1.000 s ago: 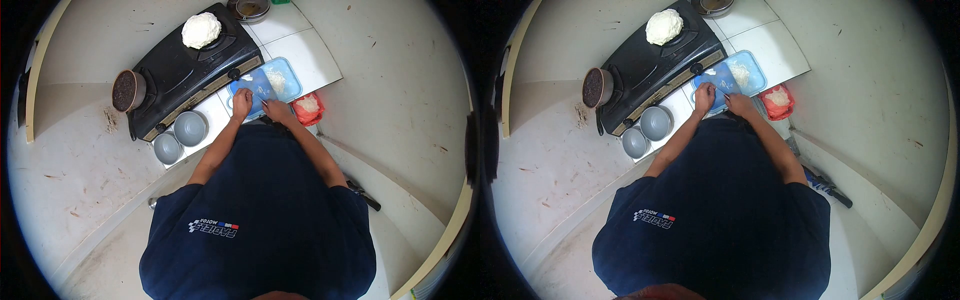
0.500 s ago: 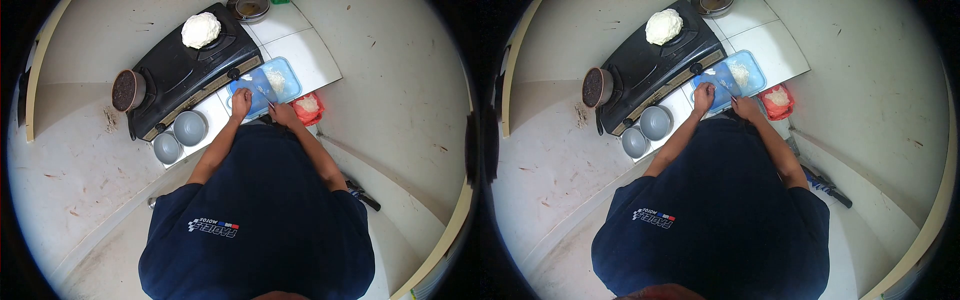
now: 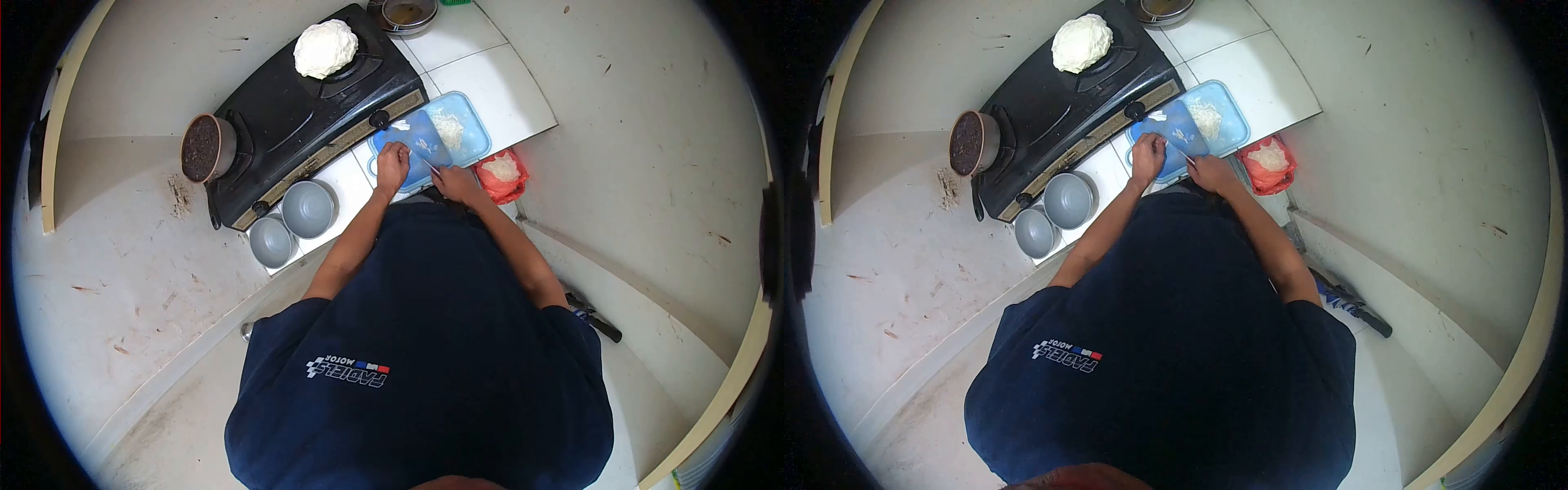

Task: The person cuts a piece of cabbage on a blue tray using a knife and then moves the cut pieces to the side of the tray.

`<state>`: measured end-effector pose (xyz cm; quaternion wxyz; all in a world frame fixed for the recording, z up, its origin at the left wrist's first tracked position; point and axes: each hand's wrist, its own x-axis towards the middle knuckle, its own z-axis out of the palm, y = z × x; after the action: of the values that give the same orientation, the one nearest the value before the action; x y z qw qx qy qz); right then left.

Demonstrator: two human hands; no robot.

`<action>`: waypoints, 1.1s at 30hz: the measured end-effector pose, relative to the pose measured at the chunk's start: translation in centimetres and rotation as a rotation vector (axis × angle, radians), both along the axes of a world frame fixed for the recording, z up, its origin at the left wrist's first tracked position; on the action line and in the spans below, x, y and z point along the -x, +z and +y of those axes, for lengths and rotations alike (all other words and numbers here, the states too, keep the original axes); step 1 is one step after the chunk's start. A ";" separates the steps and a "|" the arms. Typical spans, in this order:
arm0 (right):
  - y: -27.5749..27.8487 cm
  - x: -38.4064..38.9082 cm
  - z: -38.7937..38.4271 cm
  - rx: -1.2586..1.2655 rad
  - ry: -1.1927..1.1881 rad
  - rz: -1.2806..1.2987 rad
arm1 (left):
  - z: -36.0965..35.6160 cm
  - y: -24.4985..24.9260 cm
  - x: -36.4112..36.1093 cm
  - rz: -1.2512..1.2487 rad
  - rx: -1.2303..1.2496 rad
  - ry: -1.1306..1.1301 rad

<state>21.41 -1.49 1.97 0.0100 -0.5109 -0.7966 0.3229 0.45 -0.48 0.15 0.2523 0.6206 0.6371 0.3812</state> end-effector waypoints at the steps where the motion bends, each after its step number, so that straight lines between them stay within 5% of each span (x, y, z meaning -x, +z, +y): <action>1: 0.1 0.4 0.2 0.000 -0.001 -0.001 | 0.0 0.0 0.0 -0.001 0.000 -0.001; 33: -0.1 0.4 -1.0 -0.011 -0.055 0.038 | 0.0 0.5 0.0 -0.005 0.033 0.023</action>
<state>21.01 -2.53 1.90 0.0370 -0.5264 -0.7836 0.3278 0.49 -0.45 0.63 0.2598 0.6080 0.6497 0.3751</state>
